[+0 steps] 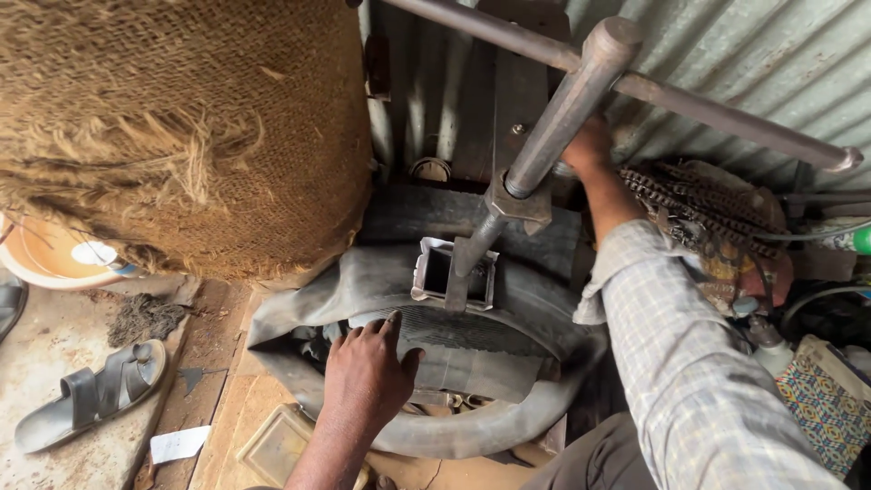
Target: Vulcanizing a patch onto a tire inner tube using a heating press and lighting fuel with matches.
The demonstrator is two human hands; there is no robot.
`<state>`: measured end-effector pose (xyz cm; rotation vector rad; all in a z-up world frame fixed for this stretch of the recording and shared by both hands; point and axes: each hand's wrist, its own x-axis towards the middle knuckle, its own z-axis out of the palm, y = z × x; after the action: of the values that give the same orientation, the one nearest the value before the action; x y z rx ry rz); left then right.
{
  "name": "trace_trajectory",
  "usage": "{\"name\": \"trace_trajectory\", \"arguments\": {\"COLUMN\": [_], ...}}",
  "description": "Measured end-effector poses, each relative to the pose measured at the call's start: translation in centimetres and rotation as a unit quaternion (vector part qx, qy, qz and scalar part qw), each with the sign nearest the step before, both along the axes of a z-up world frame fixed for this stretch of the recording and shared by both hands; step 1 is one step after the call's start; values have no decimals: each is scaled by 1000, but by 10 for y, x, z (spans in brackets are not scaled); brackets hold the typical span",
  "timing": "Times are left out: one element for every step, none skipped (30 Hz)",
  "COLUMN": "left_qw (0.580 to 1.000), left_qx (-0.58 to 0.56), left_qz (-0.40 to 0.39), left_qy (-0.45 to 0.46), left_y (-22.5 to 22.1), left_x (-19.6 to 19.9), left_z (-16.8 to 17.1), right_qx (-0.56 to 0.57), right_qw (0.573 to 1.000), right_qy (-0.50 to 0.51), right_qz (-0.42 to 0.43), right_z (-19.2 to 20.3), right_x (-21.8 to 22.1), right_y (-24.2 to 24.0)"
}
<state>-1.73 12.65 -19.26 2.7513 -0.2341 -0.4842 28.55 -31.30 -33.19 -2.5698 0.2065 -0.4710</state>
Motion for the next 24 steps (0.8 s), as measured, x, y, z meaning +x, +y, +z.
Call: {"name": "trace_trajectory", "arguments": {"left_qw": [1000, 1000, 1000, 1000, 1000, 1000, 1000, 1000, 1000, 1000, 1000, 1000, 1000, 1000, 1000, 1000, 1000, 1000, 1000, 999, 999, 999, 999, 999], "left_qx": [0, 5, 10, 11, 11, 10, 11, 8, 5, 5, 8, 10, 10, 10, 9, 9, 12, 15, 15, 18, 21, 23, 27, 30], "left_qz": [2, 1, 1, 1, 1, 0, -1, 2, 5, 5, 7, 10, 10, 7, 4, 3, 1, -2, -2, 0, 2, 4, 6, 7], "left_qy": [0, 14, 28, 28, 28, 26, 25, 19, 13, 14, 16, 18, 19, 18, 16, 17, 21, 24, 23, 27, 32, 32, 37, 43], "left_y": [0, -1, -2, -1, 0, 0, 0, 0, 1, 0, 0, 0, -1, -1, -2, -3, -3, -4, -5, -5, -5, -4, -3, -3], "left_x": [0, 0, 0, -1, -2, -1, 0, 0, 0, 0, 0, 0, 1, 2, 2, 3, 3, 3, 4, 4, 4, 4, 4, 3], "left_z": [2, 3, 4, 3, 2, 1, 0, -1, -2, -2, -2, -2, -3, -4, -4, -4, -4, -4, -3, -3, -3, -2, -2, -2], "right_qx": [0, 14, 28, 29, 40, 50, 50, 47, 44, 44, -11, -67, -67, -94, -121, -121, -109, -97, -97, -92, -86, -79, -71, -65], "right_qw": [1000, 1000, 999, 999, 999, 998, 998, 998, 999, 999, 1000, 998, 998, 995, 990, 990, 991, 992, 992, 993, 995, 996, 997, 998], "right_qy": [0, -10, -20, -20, -21, -25, -26, -14, -2, -1, 5, 10, 12, 44, 76, 77, 81, 83, 82, 65, 49, 33, 18, 3], "right_qz": [2, -3, -8, -8, -19, -32, -33, -30, -27, -27, -7, 15, 15, 15, 16, 15, 18, 21, 21, 21, 22, 23, 25, 25], "right_z": [3, 6, 9, 15, 20, 26, 36, 44, 52, 59, 66, 73, 78, 83, 88, 65, 43, 22, 25, 31, 37, 40, 44, 47], "right_x": [-3, -6, -10, -15, -19, -22, -26, -31, -35, -37, -39, -41, -41, -41, -41, -25, -10, 6, -5, -6, -7, -10, -12, -16], "right_y": [0, -2, -5, 0, 5, 9, 14, 20, 26, 32, 37, 43, 49, 54, 59, 49, 38, 29, 23, 27, 35, 37, 40, 42]}}
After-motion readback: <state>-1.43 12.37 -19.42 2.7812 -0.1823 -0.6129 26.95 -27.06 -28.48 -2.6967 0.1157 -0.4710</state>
